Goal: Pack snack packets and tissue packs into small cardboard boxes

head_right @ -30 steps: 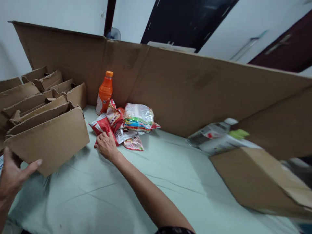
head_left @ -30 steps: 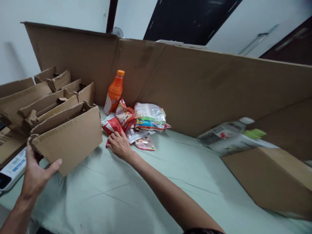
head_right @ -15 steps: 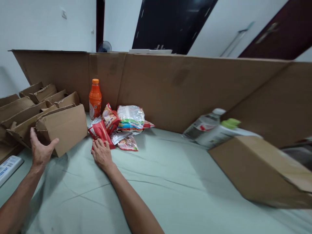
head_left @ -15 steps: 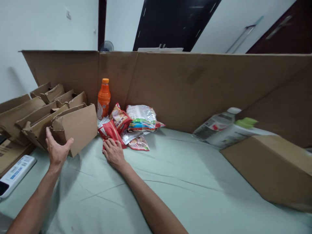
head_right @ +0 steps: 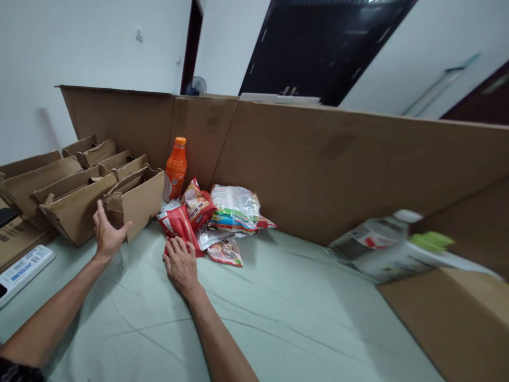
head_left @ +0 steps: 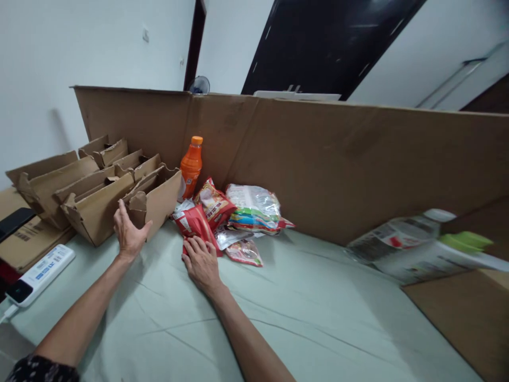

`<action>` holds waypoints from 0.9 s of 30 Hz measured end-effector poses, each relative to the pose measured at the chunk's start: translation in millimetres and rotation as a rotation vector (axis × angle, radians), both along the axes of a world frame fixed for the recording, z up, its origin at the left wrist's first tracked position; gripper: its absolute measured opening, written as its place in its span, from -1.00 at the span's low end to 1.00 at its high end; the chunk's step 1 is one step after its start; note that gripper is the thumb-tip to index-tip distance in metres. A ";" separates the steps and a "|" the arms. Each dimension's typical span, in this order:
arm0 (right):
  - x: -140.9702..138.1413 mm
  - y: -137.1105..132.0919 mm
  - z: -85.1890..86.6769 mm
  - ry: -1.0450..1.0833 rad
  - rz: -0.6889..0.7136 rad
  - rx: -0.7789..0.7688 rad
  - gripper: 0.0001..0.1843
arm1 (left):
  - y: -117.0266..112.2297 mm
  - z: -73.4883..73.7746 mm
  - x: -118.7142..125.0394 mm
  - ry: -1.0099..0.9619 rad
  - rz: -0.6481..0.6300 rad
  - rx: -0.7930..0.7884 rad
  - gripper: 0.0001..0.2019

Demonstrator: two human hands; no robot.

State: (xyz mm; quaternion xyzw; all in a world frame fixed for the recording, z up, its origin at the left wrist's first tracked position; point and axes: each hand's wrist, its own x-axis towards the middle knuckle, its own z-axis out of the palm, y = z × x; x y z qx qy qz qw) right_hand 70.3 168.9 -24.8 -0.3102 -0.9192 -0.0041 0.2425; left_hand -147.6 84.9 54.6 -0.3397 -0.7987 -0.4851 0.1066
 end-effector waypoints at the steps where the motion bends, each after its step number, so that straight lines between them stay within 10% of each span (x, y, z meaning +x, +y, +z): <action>1: 0.0 0.1 -0.5 0.001 -0.003 0.002 -0.59 | 8.9 -1.6 0.1 -0.004 0.009 -0.002 0.16; 11: 1.4 0.8 3.2 -0.040 0.000 -0.040 -0.56 | 78.1 -8.4 -8.3 -0.077 0.142 -0.034 0.14; 27: 2.0 3.4 8.3 -0.028 0.039 -0.086 -0.53 | 91.2 -7.4 -24.4 -0.030 0.046 -0.177 0.13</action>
